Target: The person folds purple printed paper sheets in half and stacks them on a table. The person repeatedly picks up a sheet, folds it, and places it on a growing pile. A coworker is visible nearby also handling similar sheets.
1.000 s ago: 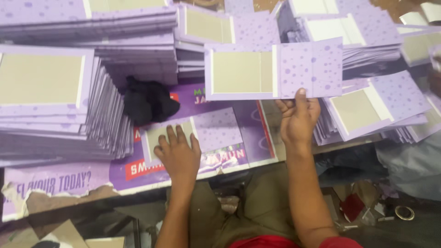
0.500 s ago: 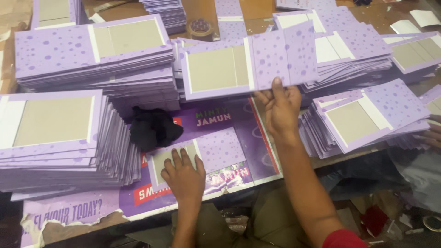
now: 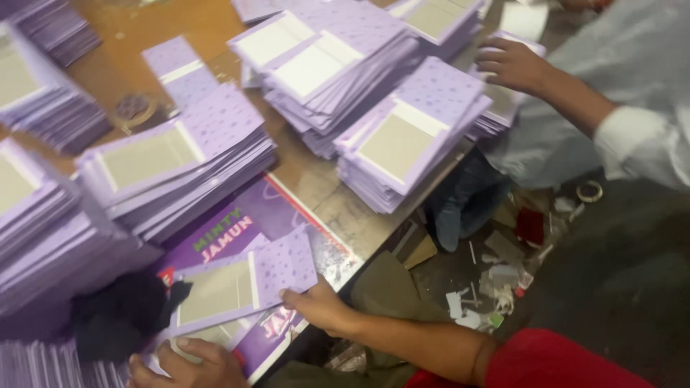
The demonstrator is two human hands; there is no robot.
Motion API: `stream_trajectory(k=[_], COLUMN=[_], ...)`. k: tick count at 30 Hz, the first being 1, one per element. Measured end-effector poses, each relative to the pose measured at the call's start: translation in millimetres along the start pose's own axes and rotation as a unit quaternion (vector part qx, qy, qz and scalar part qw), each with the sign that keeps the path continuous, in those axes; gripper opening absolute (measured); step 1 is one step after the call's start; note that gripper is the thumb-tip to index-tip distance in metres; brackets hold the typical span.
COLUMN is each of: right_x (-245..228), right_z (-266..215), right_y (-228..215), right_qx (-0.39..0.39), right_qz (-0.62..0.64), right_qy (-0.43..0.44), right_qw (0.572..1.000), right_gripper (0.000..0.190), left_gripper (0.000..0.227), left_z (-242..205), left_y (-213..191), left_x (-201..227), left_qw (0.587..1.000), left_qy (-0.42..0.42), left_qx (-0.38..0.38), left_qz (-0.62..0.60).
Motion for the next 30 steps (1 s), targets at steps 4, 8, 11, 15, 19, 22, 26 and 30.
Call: stream_trajectory(k=[4, 8, 11, 15, 19, 22, 26, 30], right_x=[-21.8, -23.1, -10.7, 2.9, -8.4, -17.5, -24.9, -28.6], right_z=[-3.8, 0.5, 2.6, 0.0, 1.2, 0.6, -2.3, 2.8], right_y=[-10.0, -25.3, -26.4, -35.7, -31.7, -19.9, -9.2, -19.5], right_qx=[-0.030, -0.004, -0.055, -0.119, -0.132, -0.103, -0.060, -0.078], right_qz=[0.112, 0.162, 0.065, -0.021, -0.081, -0.089, -0.119, -0.070], right_qy=[0.071, 0.125, 0.107, 0.103, 0.094, 0.168, 0.169, 0.175], right_qw=[0.991, 0.979, 0.991, 0.987, 0.983, 0.976, 0.977, 0.979], right_gripper=[0.054, 0.057, 0.048, 0.047, 0.047, 0.061, 0.068, 0.067], left_gripper=[0.036, 0.054, 0.073, 0.054, 0.039, 0.036, 0.045, 0.046], left_z=[58.7, 82.9, 87.0, 96.1, 104.9, 80.9, 24.3, 19.9], left_y=[17.6, 57.5, 98.4, 113.3, 70.6, 23.5, 33.5, 52.2], left_x=[-37.9, -75.5, -84.6, -95.8, -69.7, -12.1, 93.1, 104.2], left_qw=[0.994, 0.980, 0.954, 0.958, 0.965, 0.970, 0.962, 0.952], left_qy=[0.051, 0.067, 0.031, 0.024, 0.079, 0.120, 0.174, 0.146], left_qx=[-0.096, -0.130, -0.137, -0.158, -0.115, -0.130, -0.207, -0.269], left_qz=[-0.016, 0.133, 0.264, 0.236, 0.220, 0.168, 0.039, -0.009])
Point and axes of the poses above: each hand's wrist, its own z-axis towards the middle knuckle, its own y-axis out of the palm, x = y × z, the point moved 2 cm from there along z, towards the middle knuckle, and after that the axes turned 15 degrees about -x, right-handed, at the moved point
